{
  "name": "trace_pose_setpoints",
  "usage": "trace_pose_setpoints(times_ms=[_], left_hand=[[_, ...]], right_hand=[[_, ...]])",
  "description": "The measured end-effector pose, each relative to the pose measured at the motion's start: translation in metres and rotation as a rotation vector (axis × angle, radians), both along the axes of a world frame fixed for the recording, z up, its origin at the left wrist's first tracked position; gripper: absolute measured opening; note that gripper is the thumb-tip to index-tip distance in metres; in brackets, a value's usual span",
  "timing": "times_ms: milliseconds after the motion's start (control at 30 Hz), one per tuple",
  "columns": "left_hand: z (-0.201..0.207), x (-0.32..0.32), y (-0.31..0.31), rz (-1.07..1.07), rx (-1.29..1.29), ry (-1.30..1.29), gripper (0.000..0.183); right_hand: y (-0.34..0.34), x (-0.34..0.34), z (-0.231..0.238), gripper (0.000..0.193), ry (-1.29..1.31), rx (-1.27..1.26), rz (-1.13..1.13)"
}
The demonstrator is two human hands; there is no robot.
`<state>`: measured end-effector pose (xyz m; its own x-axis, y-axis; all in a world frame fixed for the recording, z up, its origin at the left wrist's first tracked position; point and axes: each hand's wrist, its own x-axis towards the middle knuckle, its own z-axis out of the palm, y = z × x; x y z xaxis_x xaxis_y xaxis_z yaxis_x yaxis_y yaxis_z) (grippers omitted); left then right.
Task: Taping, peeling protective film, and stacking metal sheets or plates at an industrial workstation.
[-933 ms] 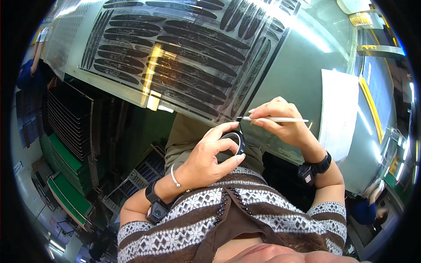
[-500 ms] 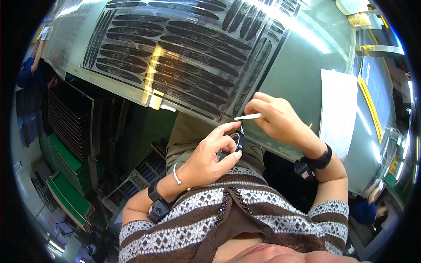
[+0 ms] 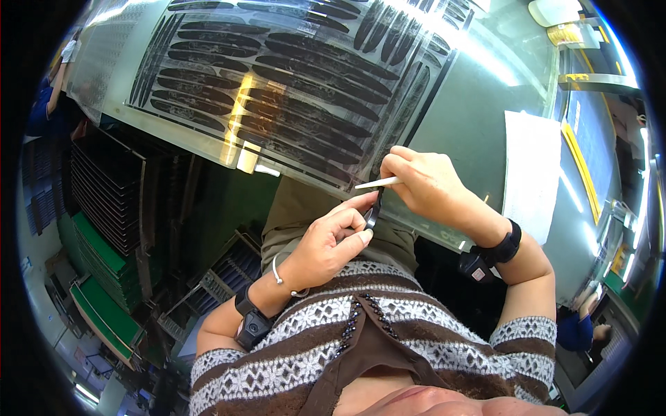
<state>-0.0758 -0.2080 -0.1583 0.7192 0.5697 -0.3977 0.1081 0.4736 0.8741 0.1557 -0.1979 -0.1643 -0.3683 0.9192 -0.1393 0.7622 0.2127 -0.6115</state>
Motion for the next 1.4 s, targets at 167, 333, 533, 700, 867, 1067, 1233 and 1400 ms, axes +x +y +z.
trace_pose_setpoints(times_ms=[167, 333, 533, 700, 867, 1067, 1233, 1400], left_hand=[[-0.006, 0.001, -0.002, -0.016, 0.091, 0.012, 0.012], [0.003, 0.006, 0.001, -0.097, 0.056, 0.017, 0.012], [0.004, -0.012, 0.004, -0.014, -0.079, -0.071, 0.014], [0.012, -0.009, 0.001, 0.111, -0.167, -0.307, 0.010], [0.010, -0.012, 0.006, 0.003, 0.155, -0.292, 0.010], [0.017, -0.011, 0.008, -0.056, 0.356, -0.159, 0.011], [0.019, -0.013, 0.006, -0.153, 0.459, -0.088, 0.016], [0.022, -0.013, 0.006, -0.165, 0.465, -0.080, 0.016]], right_hand=[[-0.004, -0.004, 0.001, 0.004, -0.005, -0.014, -0.034], [0.002, 0.002, -0.002, 0.007, 0.066, -0.007, -0.040], [0.009, 0.029, 0.008, 0.018, 0.337, -0.228, -0.303], [-0.016, 0.023, 0.003, 0.024, 0.767, -0.555, -0.310], [-0.023, 0.016, 0.015, 0.030, 1.038, -0.876, -0.418], [-0.023, 0.019, 0.015, 0.031, 1.005, -0.845, -0.385], [-0.021, 0.015, 0.017, 0.030, 0.954, -0.853, -0.375], [-0.020, 0.013, 0.016, 0.026, 0.893, -0.832, -0.292]])
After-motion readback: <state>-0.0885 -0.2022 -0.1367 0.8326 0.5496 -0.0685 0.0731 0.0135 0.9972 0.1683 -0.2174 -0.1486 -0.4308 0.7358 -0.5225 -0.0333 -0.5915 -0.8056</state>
